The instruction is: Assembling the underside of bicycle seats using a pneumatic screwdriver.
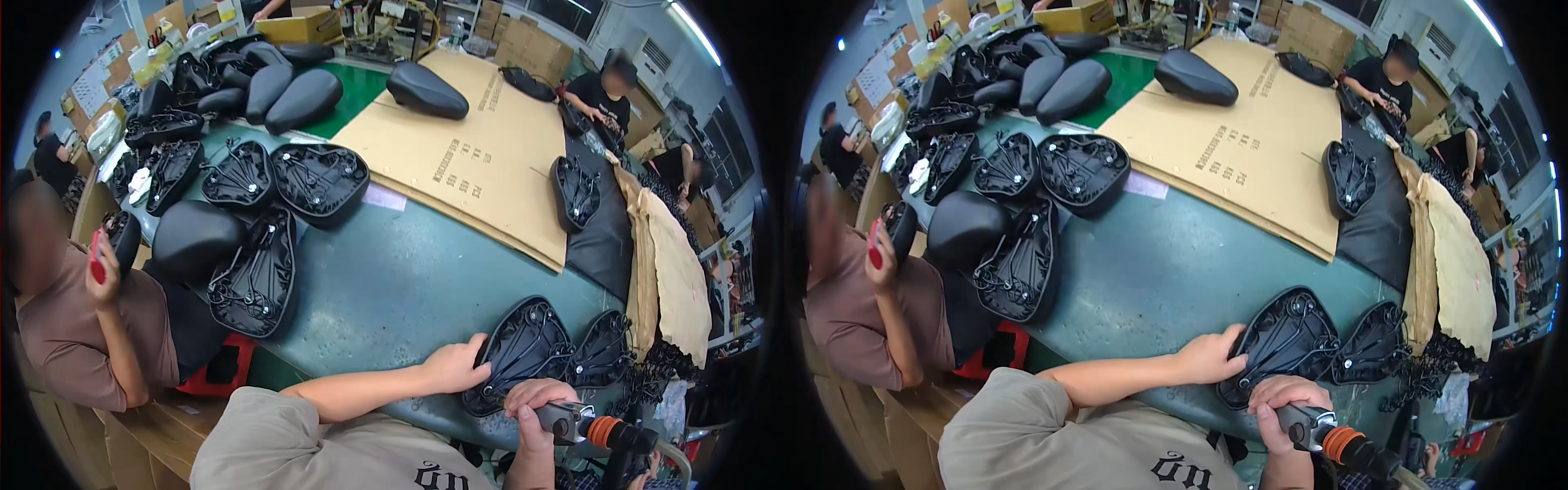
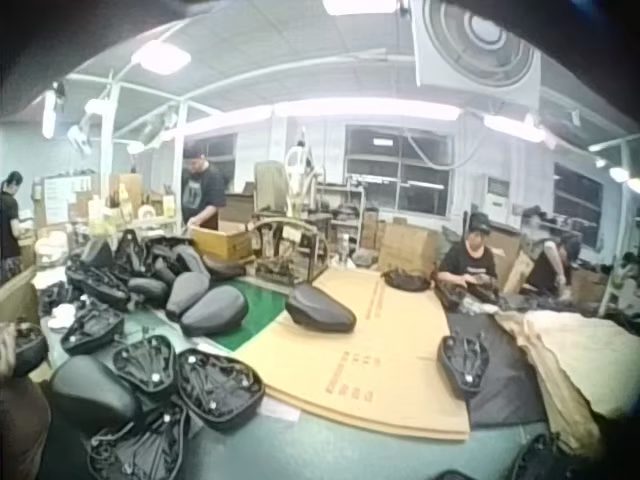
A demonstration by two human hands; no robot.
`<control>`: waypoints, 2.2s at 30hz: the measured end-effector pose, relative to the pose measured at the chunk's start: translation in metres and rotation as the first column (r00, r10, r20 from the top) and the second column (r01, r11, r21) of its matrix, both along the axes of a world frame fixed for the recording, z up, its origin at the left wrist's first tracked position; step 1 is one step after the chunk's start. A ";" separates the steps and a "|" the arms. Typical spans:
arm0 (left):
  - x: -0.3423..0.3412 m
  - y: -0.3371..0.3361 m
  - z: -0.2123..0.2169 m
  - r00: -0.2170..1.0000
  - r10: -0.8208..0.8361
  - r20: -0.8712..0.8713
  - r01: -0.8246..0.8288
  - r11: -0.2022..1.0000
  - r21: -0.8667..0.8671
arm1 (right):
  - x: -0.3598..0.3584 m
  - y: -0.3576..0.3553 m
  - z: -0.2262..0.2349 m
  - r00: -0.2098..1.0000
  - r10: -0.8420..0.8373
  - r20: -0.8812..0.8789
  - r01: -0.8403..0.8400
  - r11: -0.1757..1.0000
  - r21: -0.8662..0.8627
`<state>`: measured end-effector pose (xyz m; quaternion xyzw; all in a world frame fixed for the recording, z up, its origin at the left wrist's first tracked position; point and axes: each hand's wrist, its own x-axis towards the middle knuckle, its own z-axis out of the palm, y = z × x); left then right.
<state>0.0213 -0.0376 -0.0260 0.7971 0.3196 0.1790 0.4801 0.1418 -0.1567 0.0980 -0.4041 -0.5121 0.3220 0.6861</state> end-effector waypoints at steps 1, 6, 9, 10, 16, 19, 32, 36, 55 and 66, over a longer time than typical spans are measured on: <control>-0.001 0.001 0.002 1.000 -0.027 0.009 0.027 1.000 -0.005 | -0.009 0.000 0.010 0.996 -0.055 -0.067 0.051 0.997 -0.062; 0.001 0.005 0.006 0.997 -0.075 -0.001 0.075 0.994 0.079 | 0.009 0.002 -0.006 0.999 0.026 0.030 -0.028 0.999 0.045; 0.000 0.004 0.009 0.995 -0.101 -0.017 0.102 0.986 0.133 | -0.001 0.003 0.001 0.995 0.007 0.104 -0.004 1.000 -0.025; 0.000 0.004 0.012 0.993 -0.112 -0.023 0.114 0.985 0.133 | 0.004 0.002 0.000 0.988 0.054 0.148 -0.048 0.998 -0.044; -0.029 0.050 0.045 0.968 -0.093 -0.234 0.170 0.927 0.333 | -0.003 -0.028 0.052 0.986 -0.141 -0.083 0.149 0.985 0.086; -0.064 0.078 0.047 0.999 0.046 -0.026 -0.029 0.885 0.464 | 0.008 -0.036 0.071 0.945 -0.325 -0.035 0.327 0.934 0.143; -0.015 0.021 0.035 0.993 0.024 0.118 -0.087 0.823 0.562 | 0.018 0.003 0.033 0.987 -0.151 0.051 0.147 0.987 0.068; -0.018 0.020 0.036 0.986 0.028 0.165 -0.118 0.812 0.572 | 0.019 0.009 0.006 0.990 -0.055 0.129 0.054 0.998 0.014; -0.041 0.060 0.052 0.980 -0.194 0.047 0.113 0.734 0.670 | 0.019 -0.017 0.054 0.978 -0.202 0.058 0.177 0.942 0.286; -0.052 0.070 0.041 0.950 -0.302 0.077 0.219 0.823 0.524 | 0.032 0.030 0.024 0.997 -0.034 -0.063 0.044 0.986 0.161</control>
